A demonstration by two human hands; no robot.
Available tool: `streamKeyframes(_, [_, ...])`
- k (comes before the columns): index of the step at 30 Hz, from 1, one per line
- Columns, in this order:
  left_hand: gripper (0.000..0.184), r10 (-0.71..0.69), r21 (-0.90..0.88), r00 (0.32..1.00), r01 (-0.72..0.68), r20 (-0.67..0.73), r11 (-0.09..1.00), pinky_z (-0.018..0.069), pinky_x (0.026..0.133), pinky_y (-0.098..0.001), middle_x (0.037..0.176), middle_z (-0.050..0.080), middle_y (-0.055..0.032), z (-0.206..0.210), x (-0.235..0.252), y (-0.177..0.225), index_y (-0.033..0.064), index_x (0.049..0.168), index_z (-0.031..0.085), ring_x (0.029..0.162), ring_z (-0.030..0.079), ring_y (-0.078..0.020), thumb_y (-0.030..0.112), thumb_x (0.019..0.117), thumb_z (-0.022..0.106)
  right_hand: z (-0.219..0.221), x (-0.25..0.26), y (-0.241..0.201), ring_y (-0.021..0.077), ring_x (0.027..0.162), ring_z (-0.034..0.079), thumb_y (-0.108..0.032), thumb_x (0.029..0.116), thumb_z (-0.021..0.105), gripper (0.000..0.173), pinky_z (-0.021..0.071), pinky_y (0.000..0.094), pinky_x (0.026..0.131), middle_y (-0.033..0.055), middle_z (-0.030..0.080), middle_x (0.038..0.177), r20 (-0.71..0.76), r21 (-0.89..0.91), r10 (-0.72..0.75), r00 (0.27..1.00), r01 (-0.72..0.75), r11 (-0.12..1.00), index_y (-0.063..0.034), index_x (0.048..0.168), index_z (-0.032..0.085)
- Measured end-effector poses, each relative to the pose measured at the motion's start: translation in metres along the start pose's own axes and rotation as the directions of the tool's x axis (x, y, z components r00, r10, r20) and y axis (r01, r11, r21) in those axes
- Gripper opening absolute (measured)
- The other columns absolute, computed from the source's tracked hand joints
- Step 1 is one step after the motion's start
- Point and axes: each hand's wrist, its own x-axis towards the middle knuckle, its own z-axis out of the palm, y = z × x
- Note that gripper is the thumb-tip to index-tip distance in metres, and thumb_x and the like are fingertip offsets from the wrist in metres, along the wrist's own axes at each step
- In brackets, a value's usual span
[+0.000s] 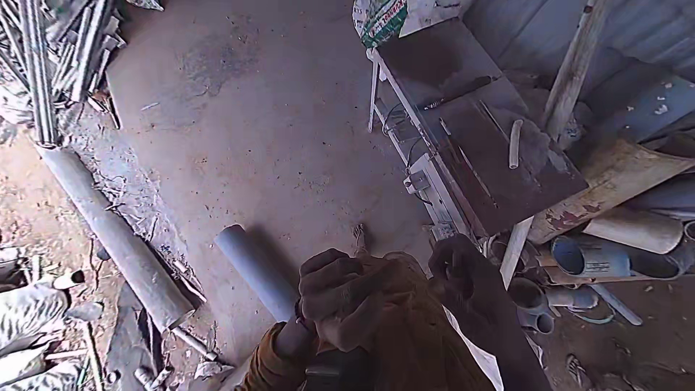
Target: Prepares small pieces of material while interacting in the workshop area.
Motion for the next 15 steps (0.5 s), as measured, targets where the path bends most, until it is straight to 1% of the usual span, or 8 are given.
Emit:
streamKeyframes(1, [0.004, -0.003, -0.014, 1.0, 0.004, 0.015, 1.0, 0.044, 0.066, -0.0264, 0.096, 0.074, -0.0013, -0.002, 0.004, -0.009, 0.0151, 0.101, 0.052, 0.069, 0.059, -0.0131, 0.013, 0.1053, 0.052, 0.005, 0.008, -0.004, -0.0039, 0.061, 0.045, -0.062, 0.0993, 0.055, 0.049, 0.0381, 0.0128, 0.052, -0.0066, 0.051, 0.078, -0.011, 0.008, -0.055, 0.998, 0.055, 0.998, -0.0127, 0.104, 0.055])
streamKeyframes(2, [0.004, -0.008, -0.037, 1.0, 0.009, 0.026, 0.999, 0.0441, 0.066, -0.0263, 0.095, 0.074, -0.0014, -0.003, 0.008, -0.017, 0.0149, 0.102, 0.054, 0.068, 0.06, -0.0131, 0.014, 0.1056, 0.053, 0.011, 0.017, -0.009, -0.002, 0.061, 0.045, -0.064, 0.0996, 0.053, 0.05, 0.0377, 0.0141, 0.051, -0.0057, 0.051, 0.077, -0.018, -0.022, -0.096, 0.995, 0.095, 0.995, -0.0136, 0.104, 0.055])
streamKeyframes(4, [0.004, -0.018, -0.06, 0.999, 0.021, 0.051, 0.998, 0.0427, 0.066, -0.0259, 0.095, 0.074, -0.0005, -0.007, 0.013, -0.029, 0.015, 0.101, 0.054, 0.067, 0.058, -0.0121, 0.015, 0.1059, 0.053, 0.022, 0.036, -0.016, -0.0008, 0.06, 0.043, -0.064, 0.1006, 0.05, 0.054, 0.036, 0.0143, 0.053, -0.0033, 0.047, 0.074, -0.007, -0.132, -0.16, 0.987, 0.158, 0.979, -0.01, 0.101, 0.051])
streamKeyframes(6, [0.008, -0.044, -0.077, 0.996, 0.05, 0.079, 0.996, 0.0433, 0.068, -0.0253, 0.093, 0.073, 0.0003, -0.013, 0.016, -0.039, 0.0151, 0.102, 0.056, 0.069, 0.058, -0.0116, 0.018, 0.1073, 0.051, 0.03, 0.051, -0.013, -0.0001, 0.059, 0.044, -0.065, 0.0987, 0.053, 0.056, 0.0367, 0.0145, 0.053, -0.0031, 0.049, 0.072, 0.026, -0.24, -0.184, 0.983, 0.185, 0.953, -0.0092, 0.1, 0.052])
streamKeyframes(8, [0.011, -0.06, -0.095, 0.994, 0.068, 0.088, 0.993, 0.044, 0.069, -0.0257, 0.092, 0.074, -0.0004, -0.019, 0.015, -0.048, 0.0144, 0.101, 0.057, 0.071, 0.06, -0.0121, 0.018, 0.1078, 0.05, 0.039, 0.064, -0.02, 0.0021, 0.06, 0.048, -0.062, 0.1002, 0.053, 0.052, 0.0394, 0.0164, 0.055, -0.0025, 0.05, 0.07, 0.075, -0.286, -0.18, 0.981, 0.194, 0.938, -0.0094, 0.099, 0.053])
streamKeyframes(10, [0.01, -0.065, -0.092, 0.995, 0.072, 0.074, 0.993, 0.0452, 0.07, -0.026, 0.086, 0.07, -0.0012, -0.024, 0.011, -0.055, 0.014, 0.101, 0.056, 0.07, 0.059, -0.013, 0.018, 0.1076, 0.049, 0.048, 0.077, -0.025, 0.0041, 0.061, 0.05, -0.057, 0.1033, 0.05, 0.047, 0.0407, 0.0185, 0.057, -0.0025, 0.052, 0.069, 0.132, -0.293, -0.181, 0.975, 0.213, 0.932, -0.0101, 0.097, 0.053])
streamKeyframes(13, [0.012, -0.105, -0.083, 0.994, 0.107, 0.038, 0.991, 0.0444, 0.071, -0.0259, 0.08, 0.064, -0.0006, -0.032, 0.008, -0.064, 0.0141, 0.099, 0.053, 0.07, 0.057, -0.0127, 0.019, 0.1075, 0.047, 0.06, 0.095, -0.027, 0.0098, 0.063, 0.057, -0.052, 0.1066, 0.046, 0.046, 0.0454, 0.0239, 0.058, 0.0019, 0.058, 0.07, 0.194, -0.27, -0.216, 0.957, 0.264, 0.926, -0.0078, 0.096, 0.055])
streamKeyframes(15, [0.014, -0.141, -0.089, 0.99, 0.141, 0.006, 0.986, 0.0454, 0.071, -0.0259, 0.079, 0.064, -0.0009, -0.036, 0.004, -0.069, 0.014, 0.099, 0.054, 0.07, 0.058, -0.0128, 0.022, 0.1085, 0.047, 0.066, 0.106, -0.025, 0.0092, 0.062, 0.054, -0.054, 0.1055, 0.047, 0.049, 0.0436, 0.023, 0.057, 0.0018, 0.057, 0.07, 0.217, -0.242, -0.215, 0.952, 0.265, 0.933, -0.0071, 0.096, 0.055])
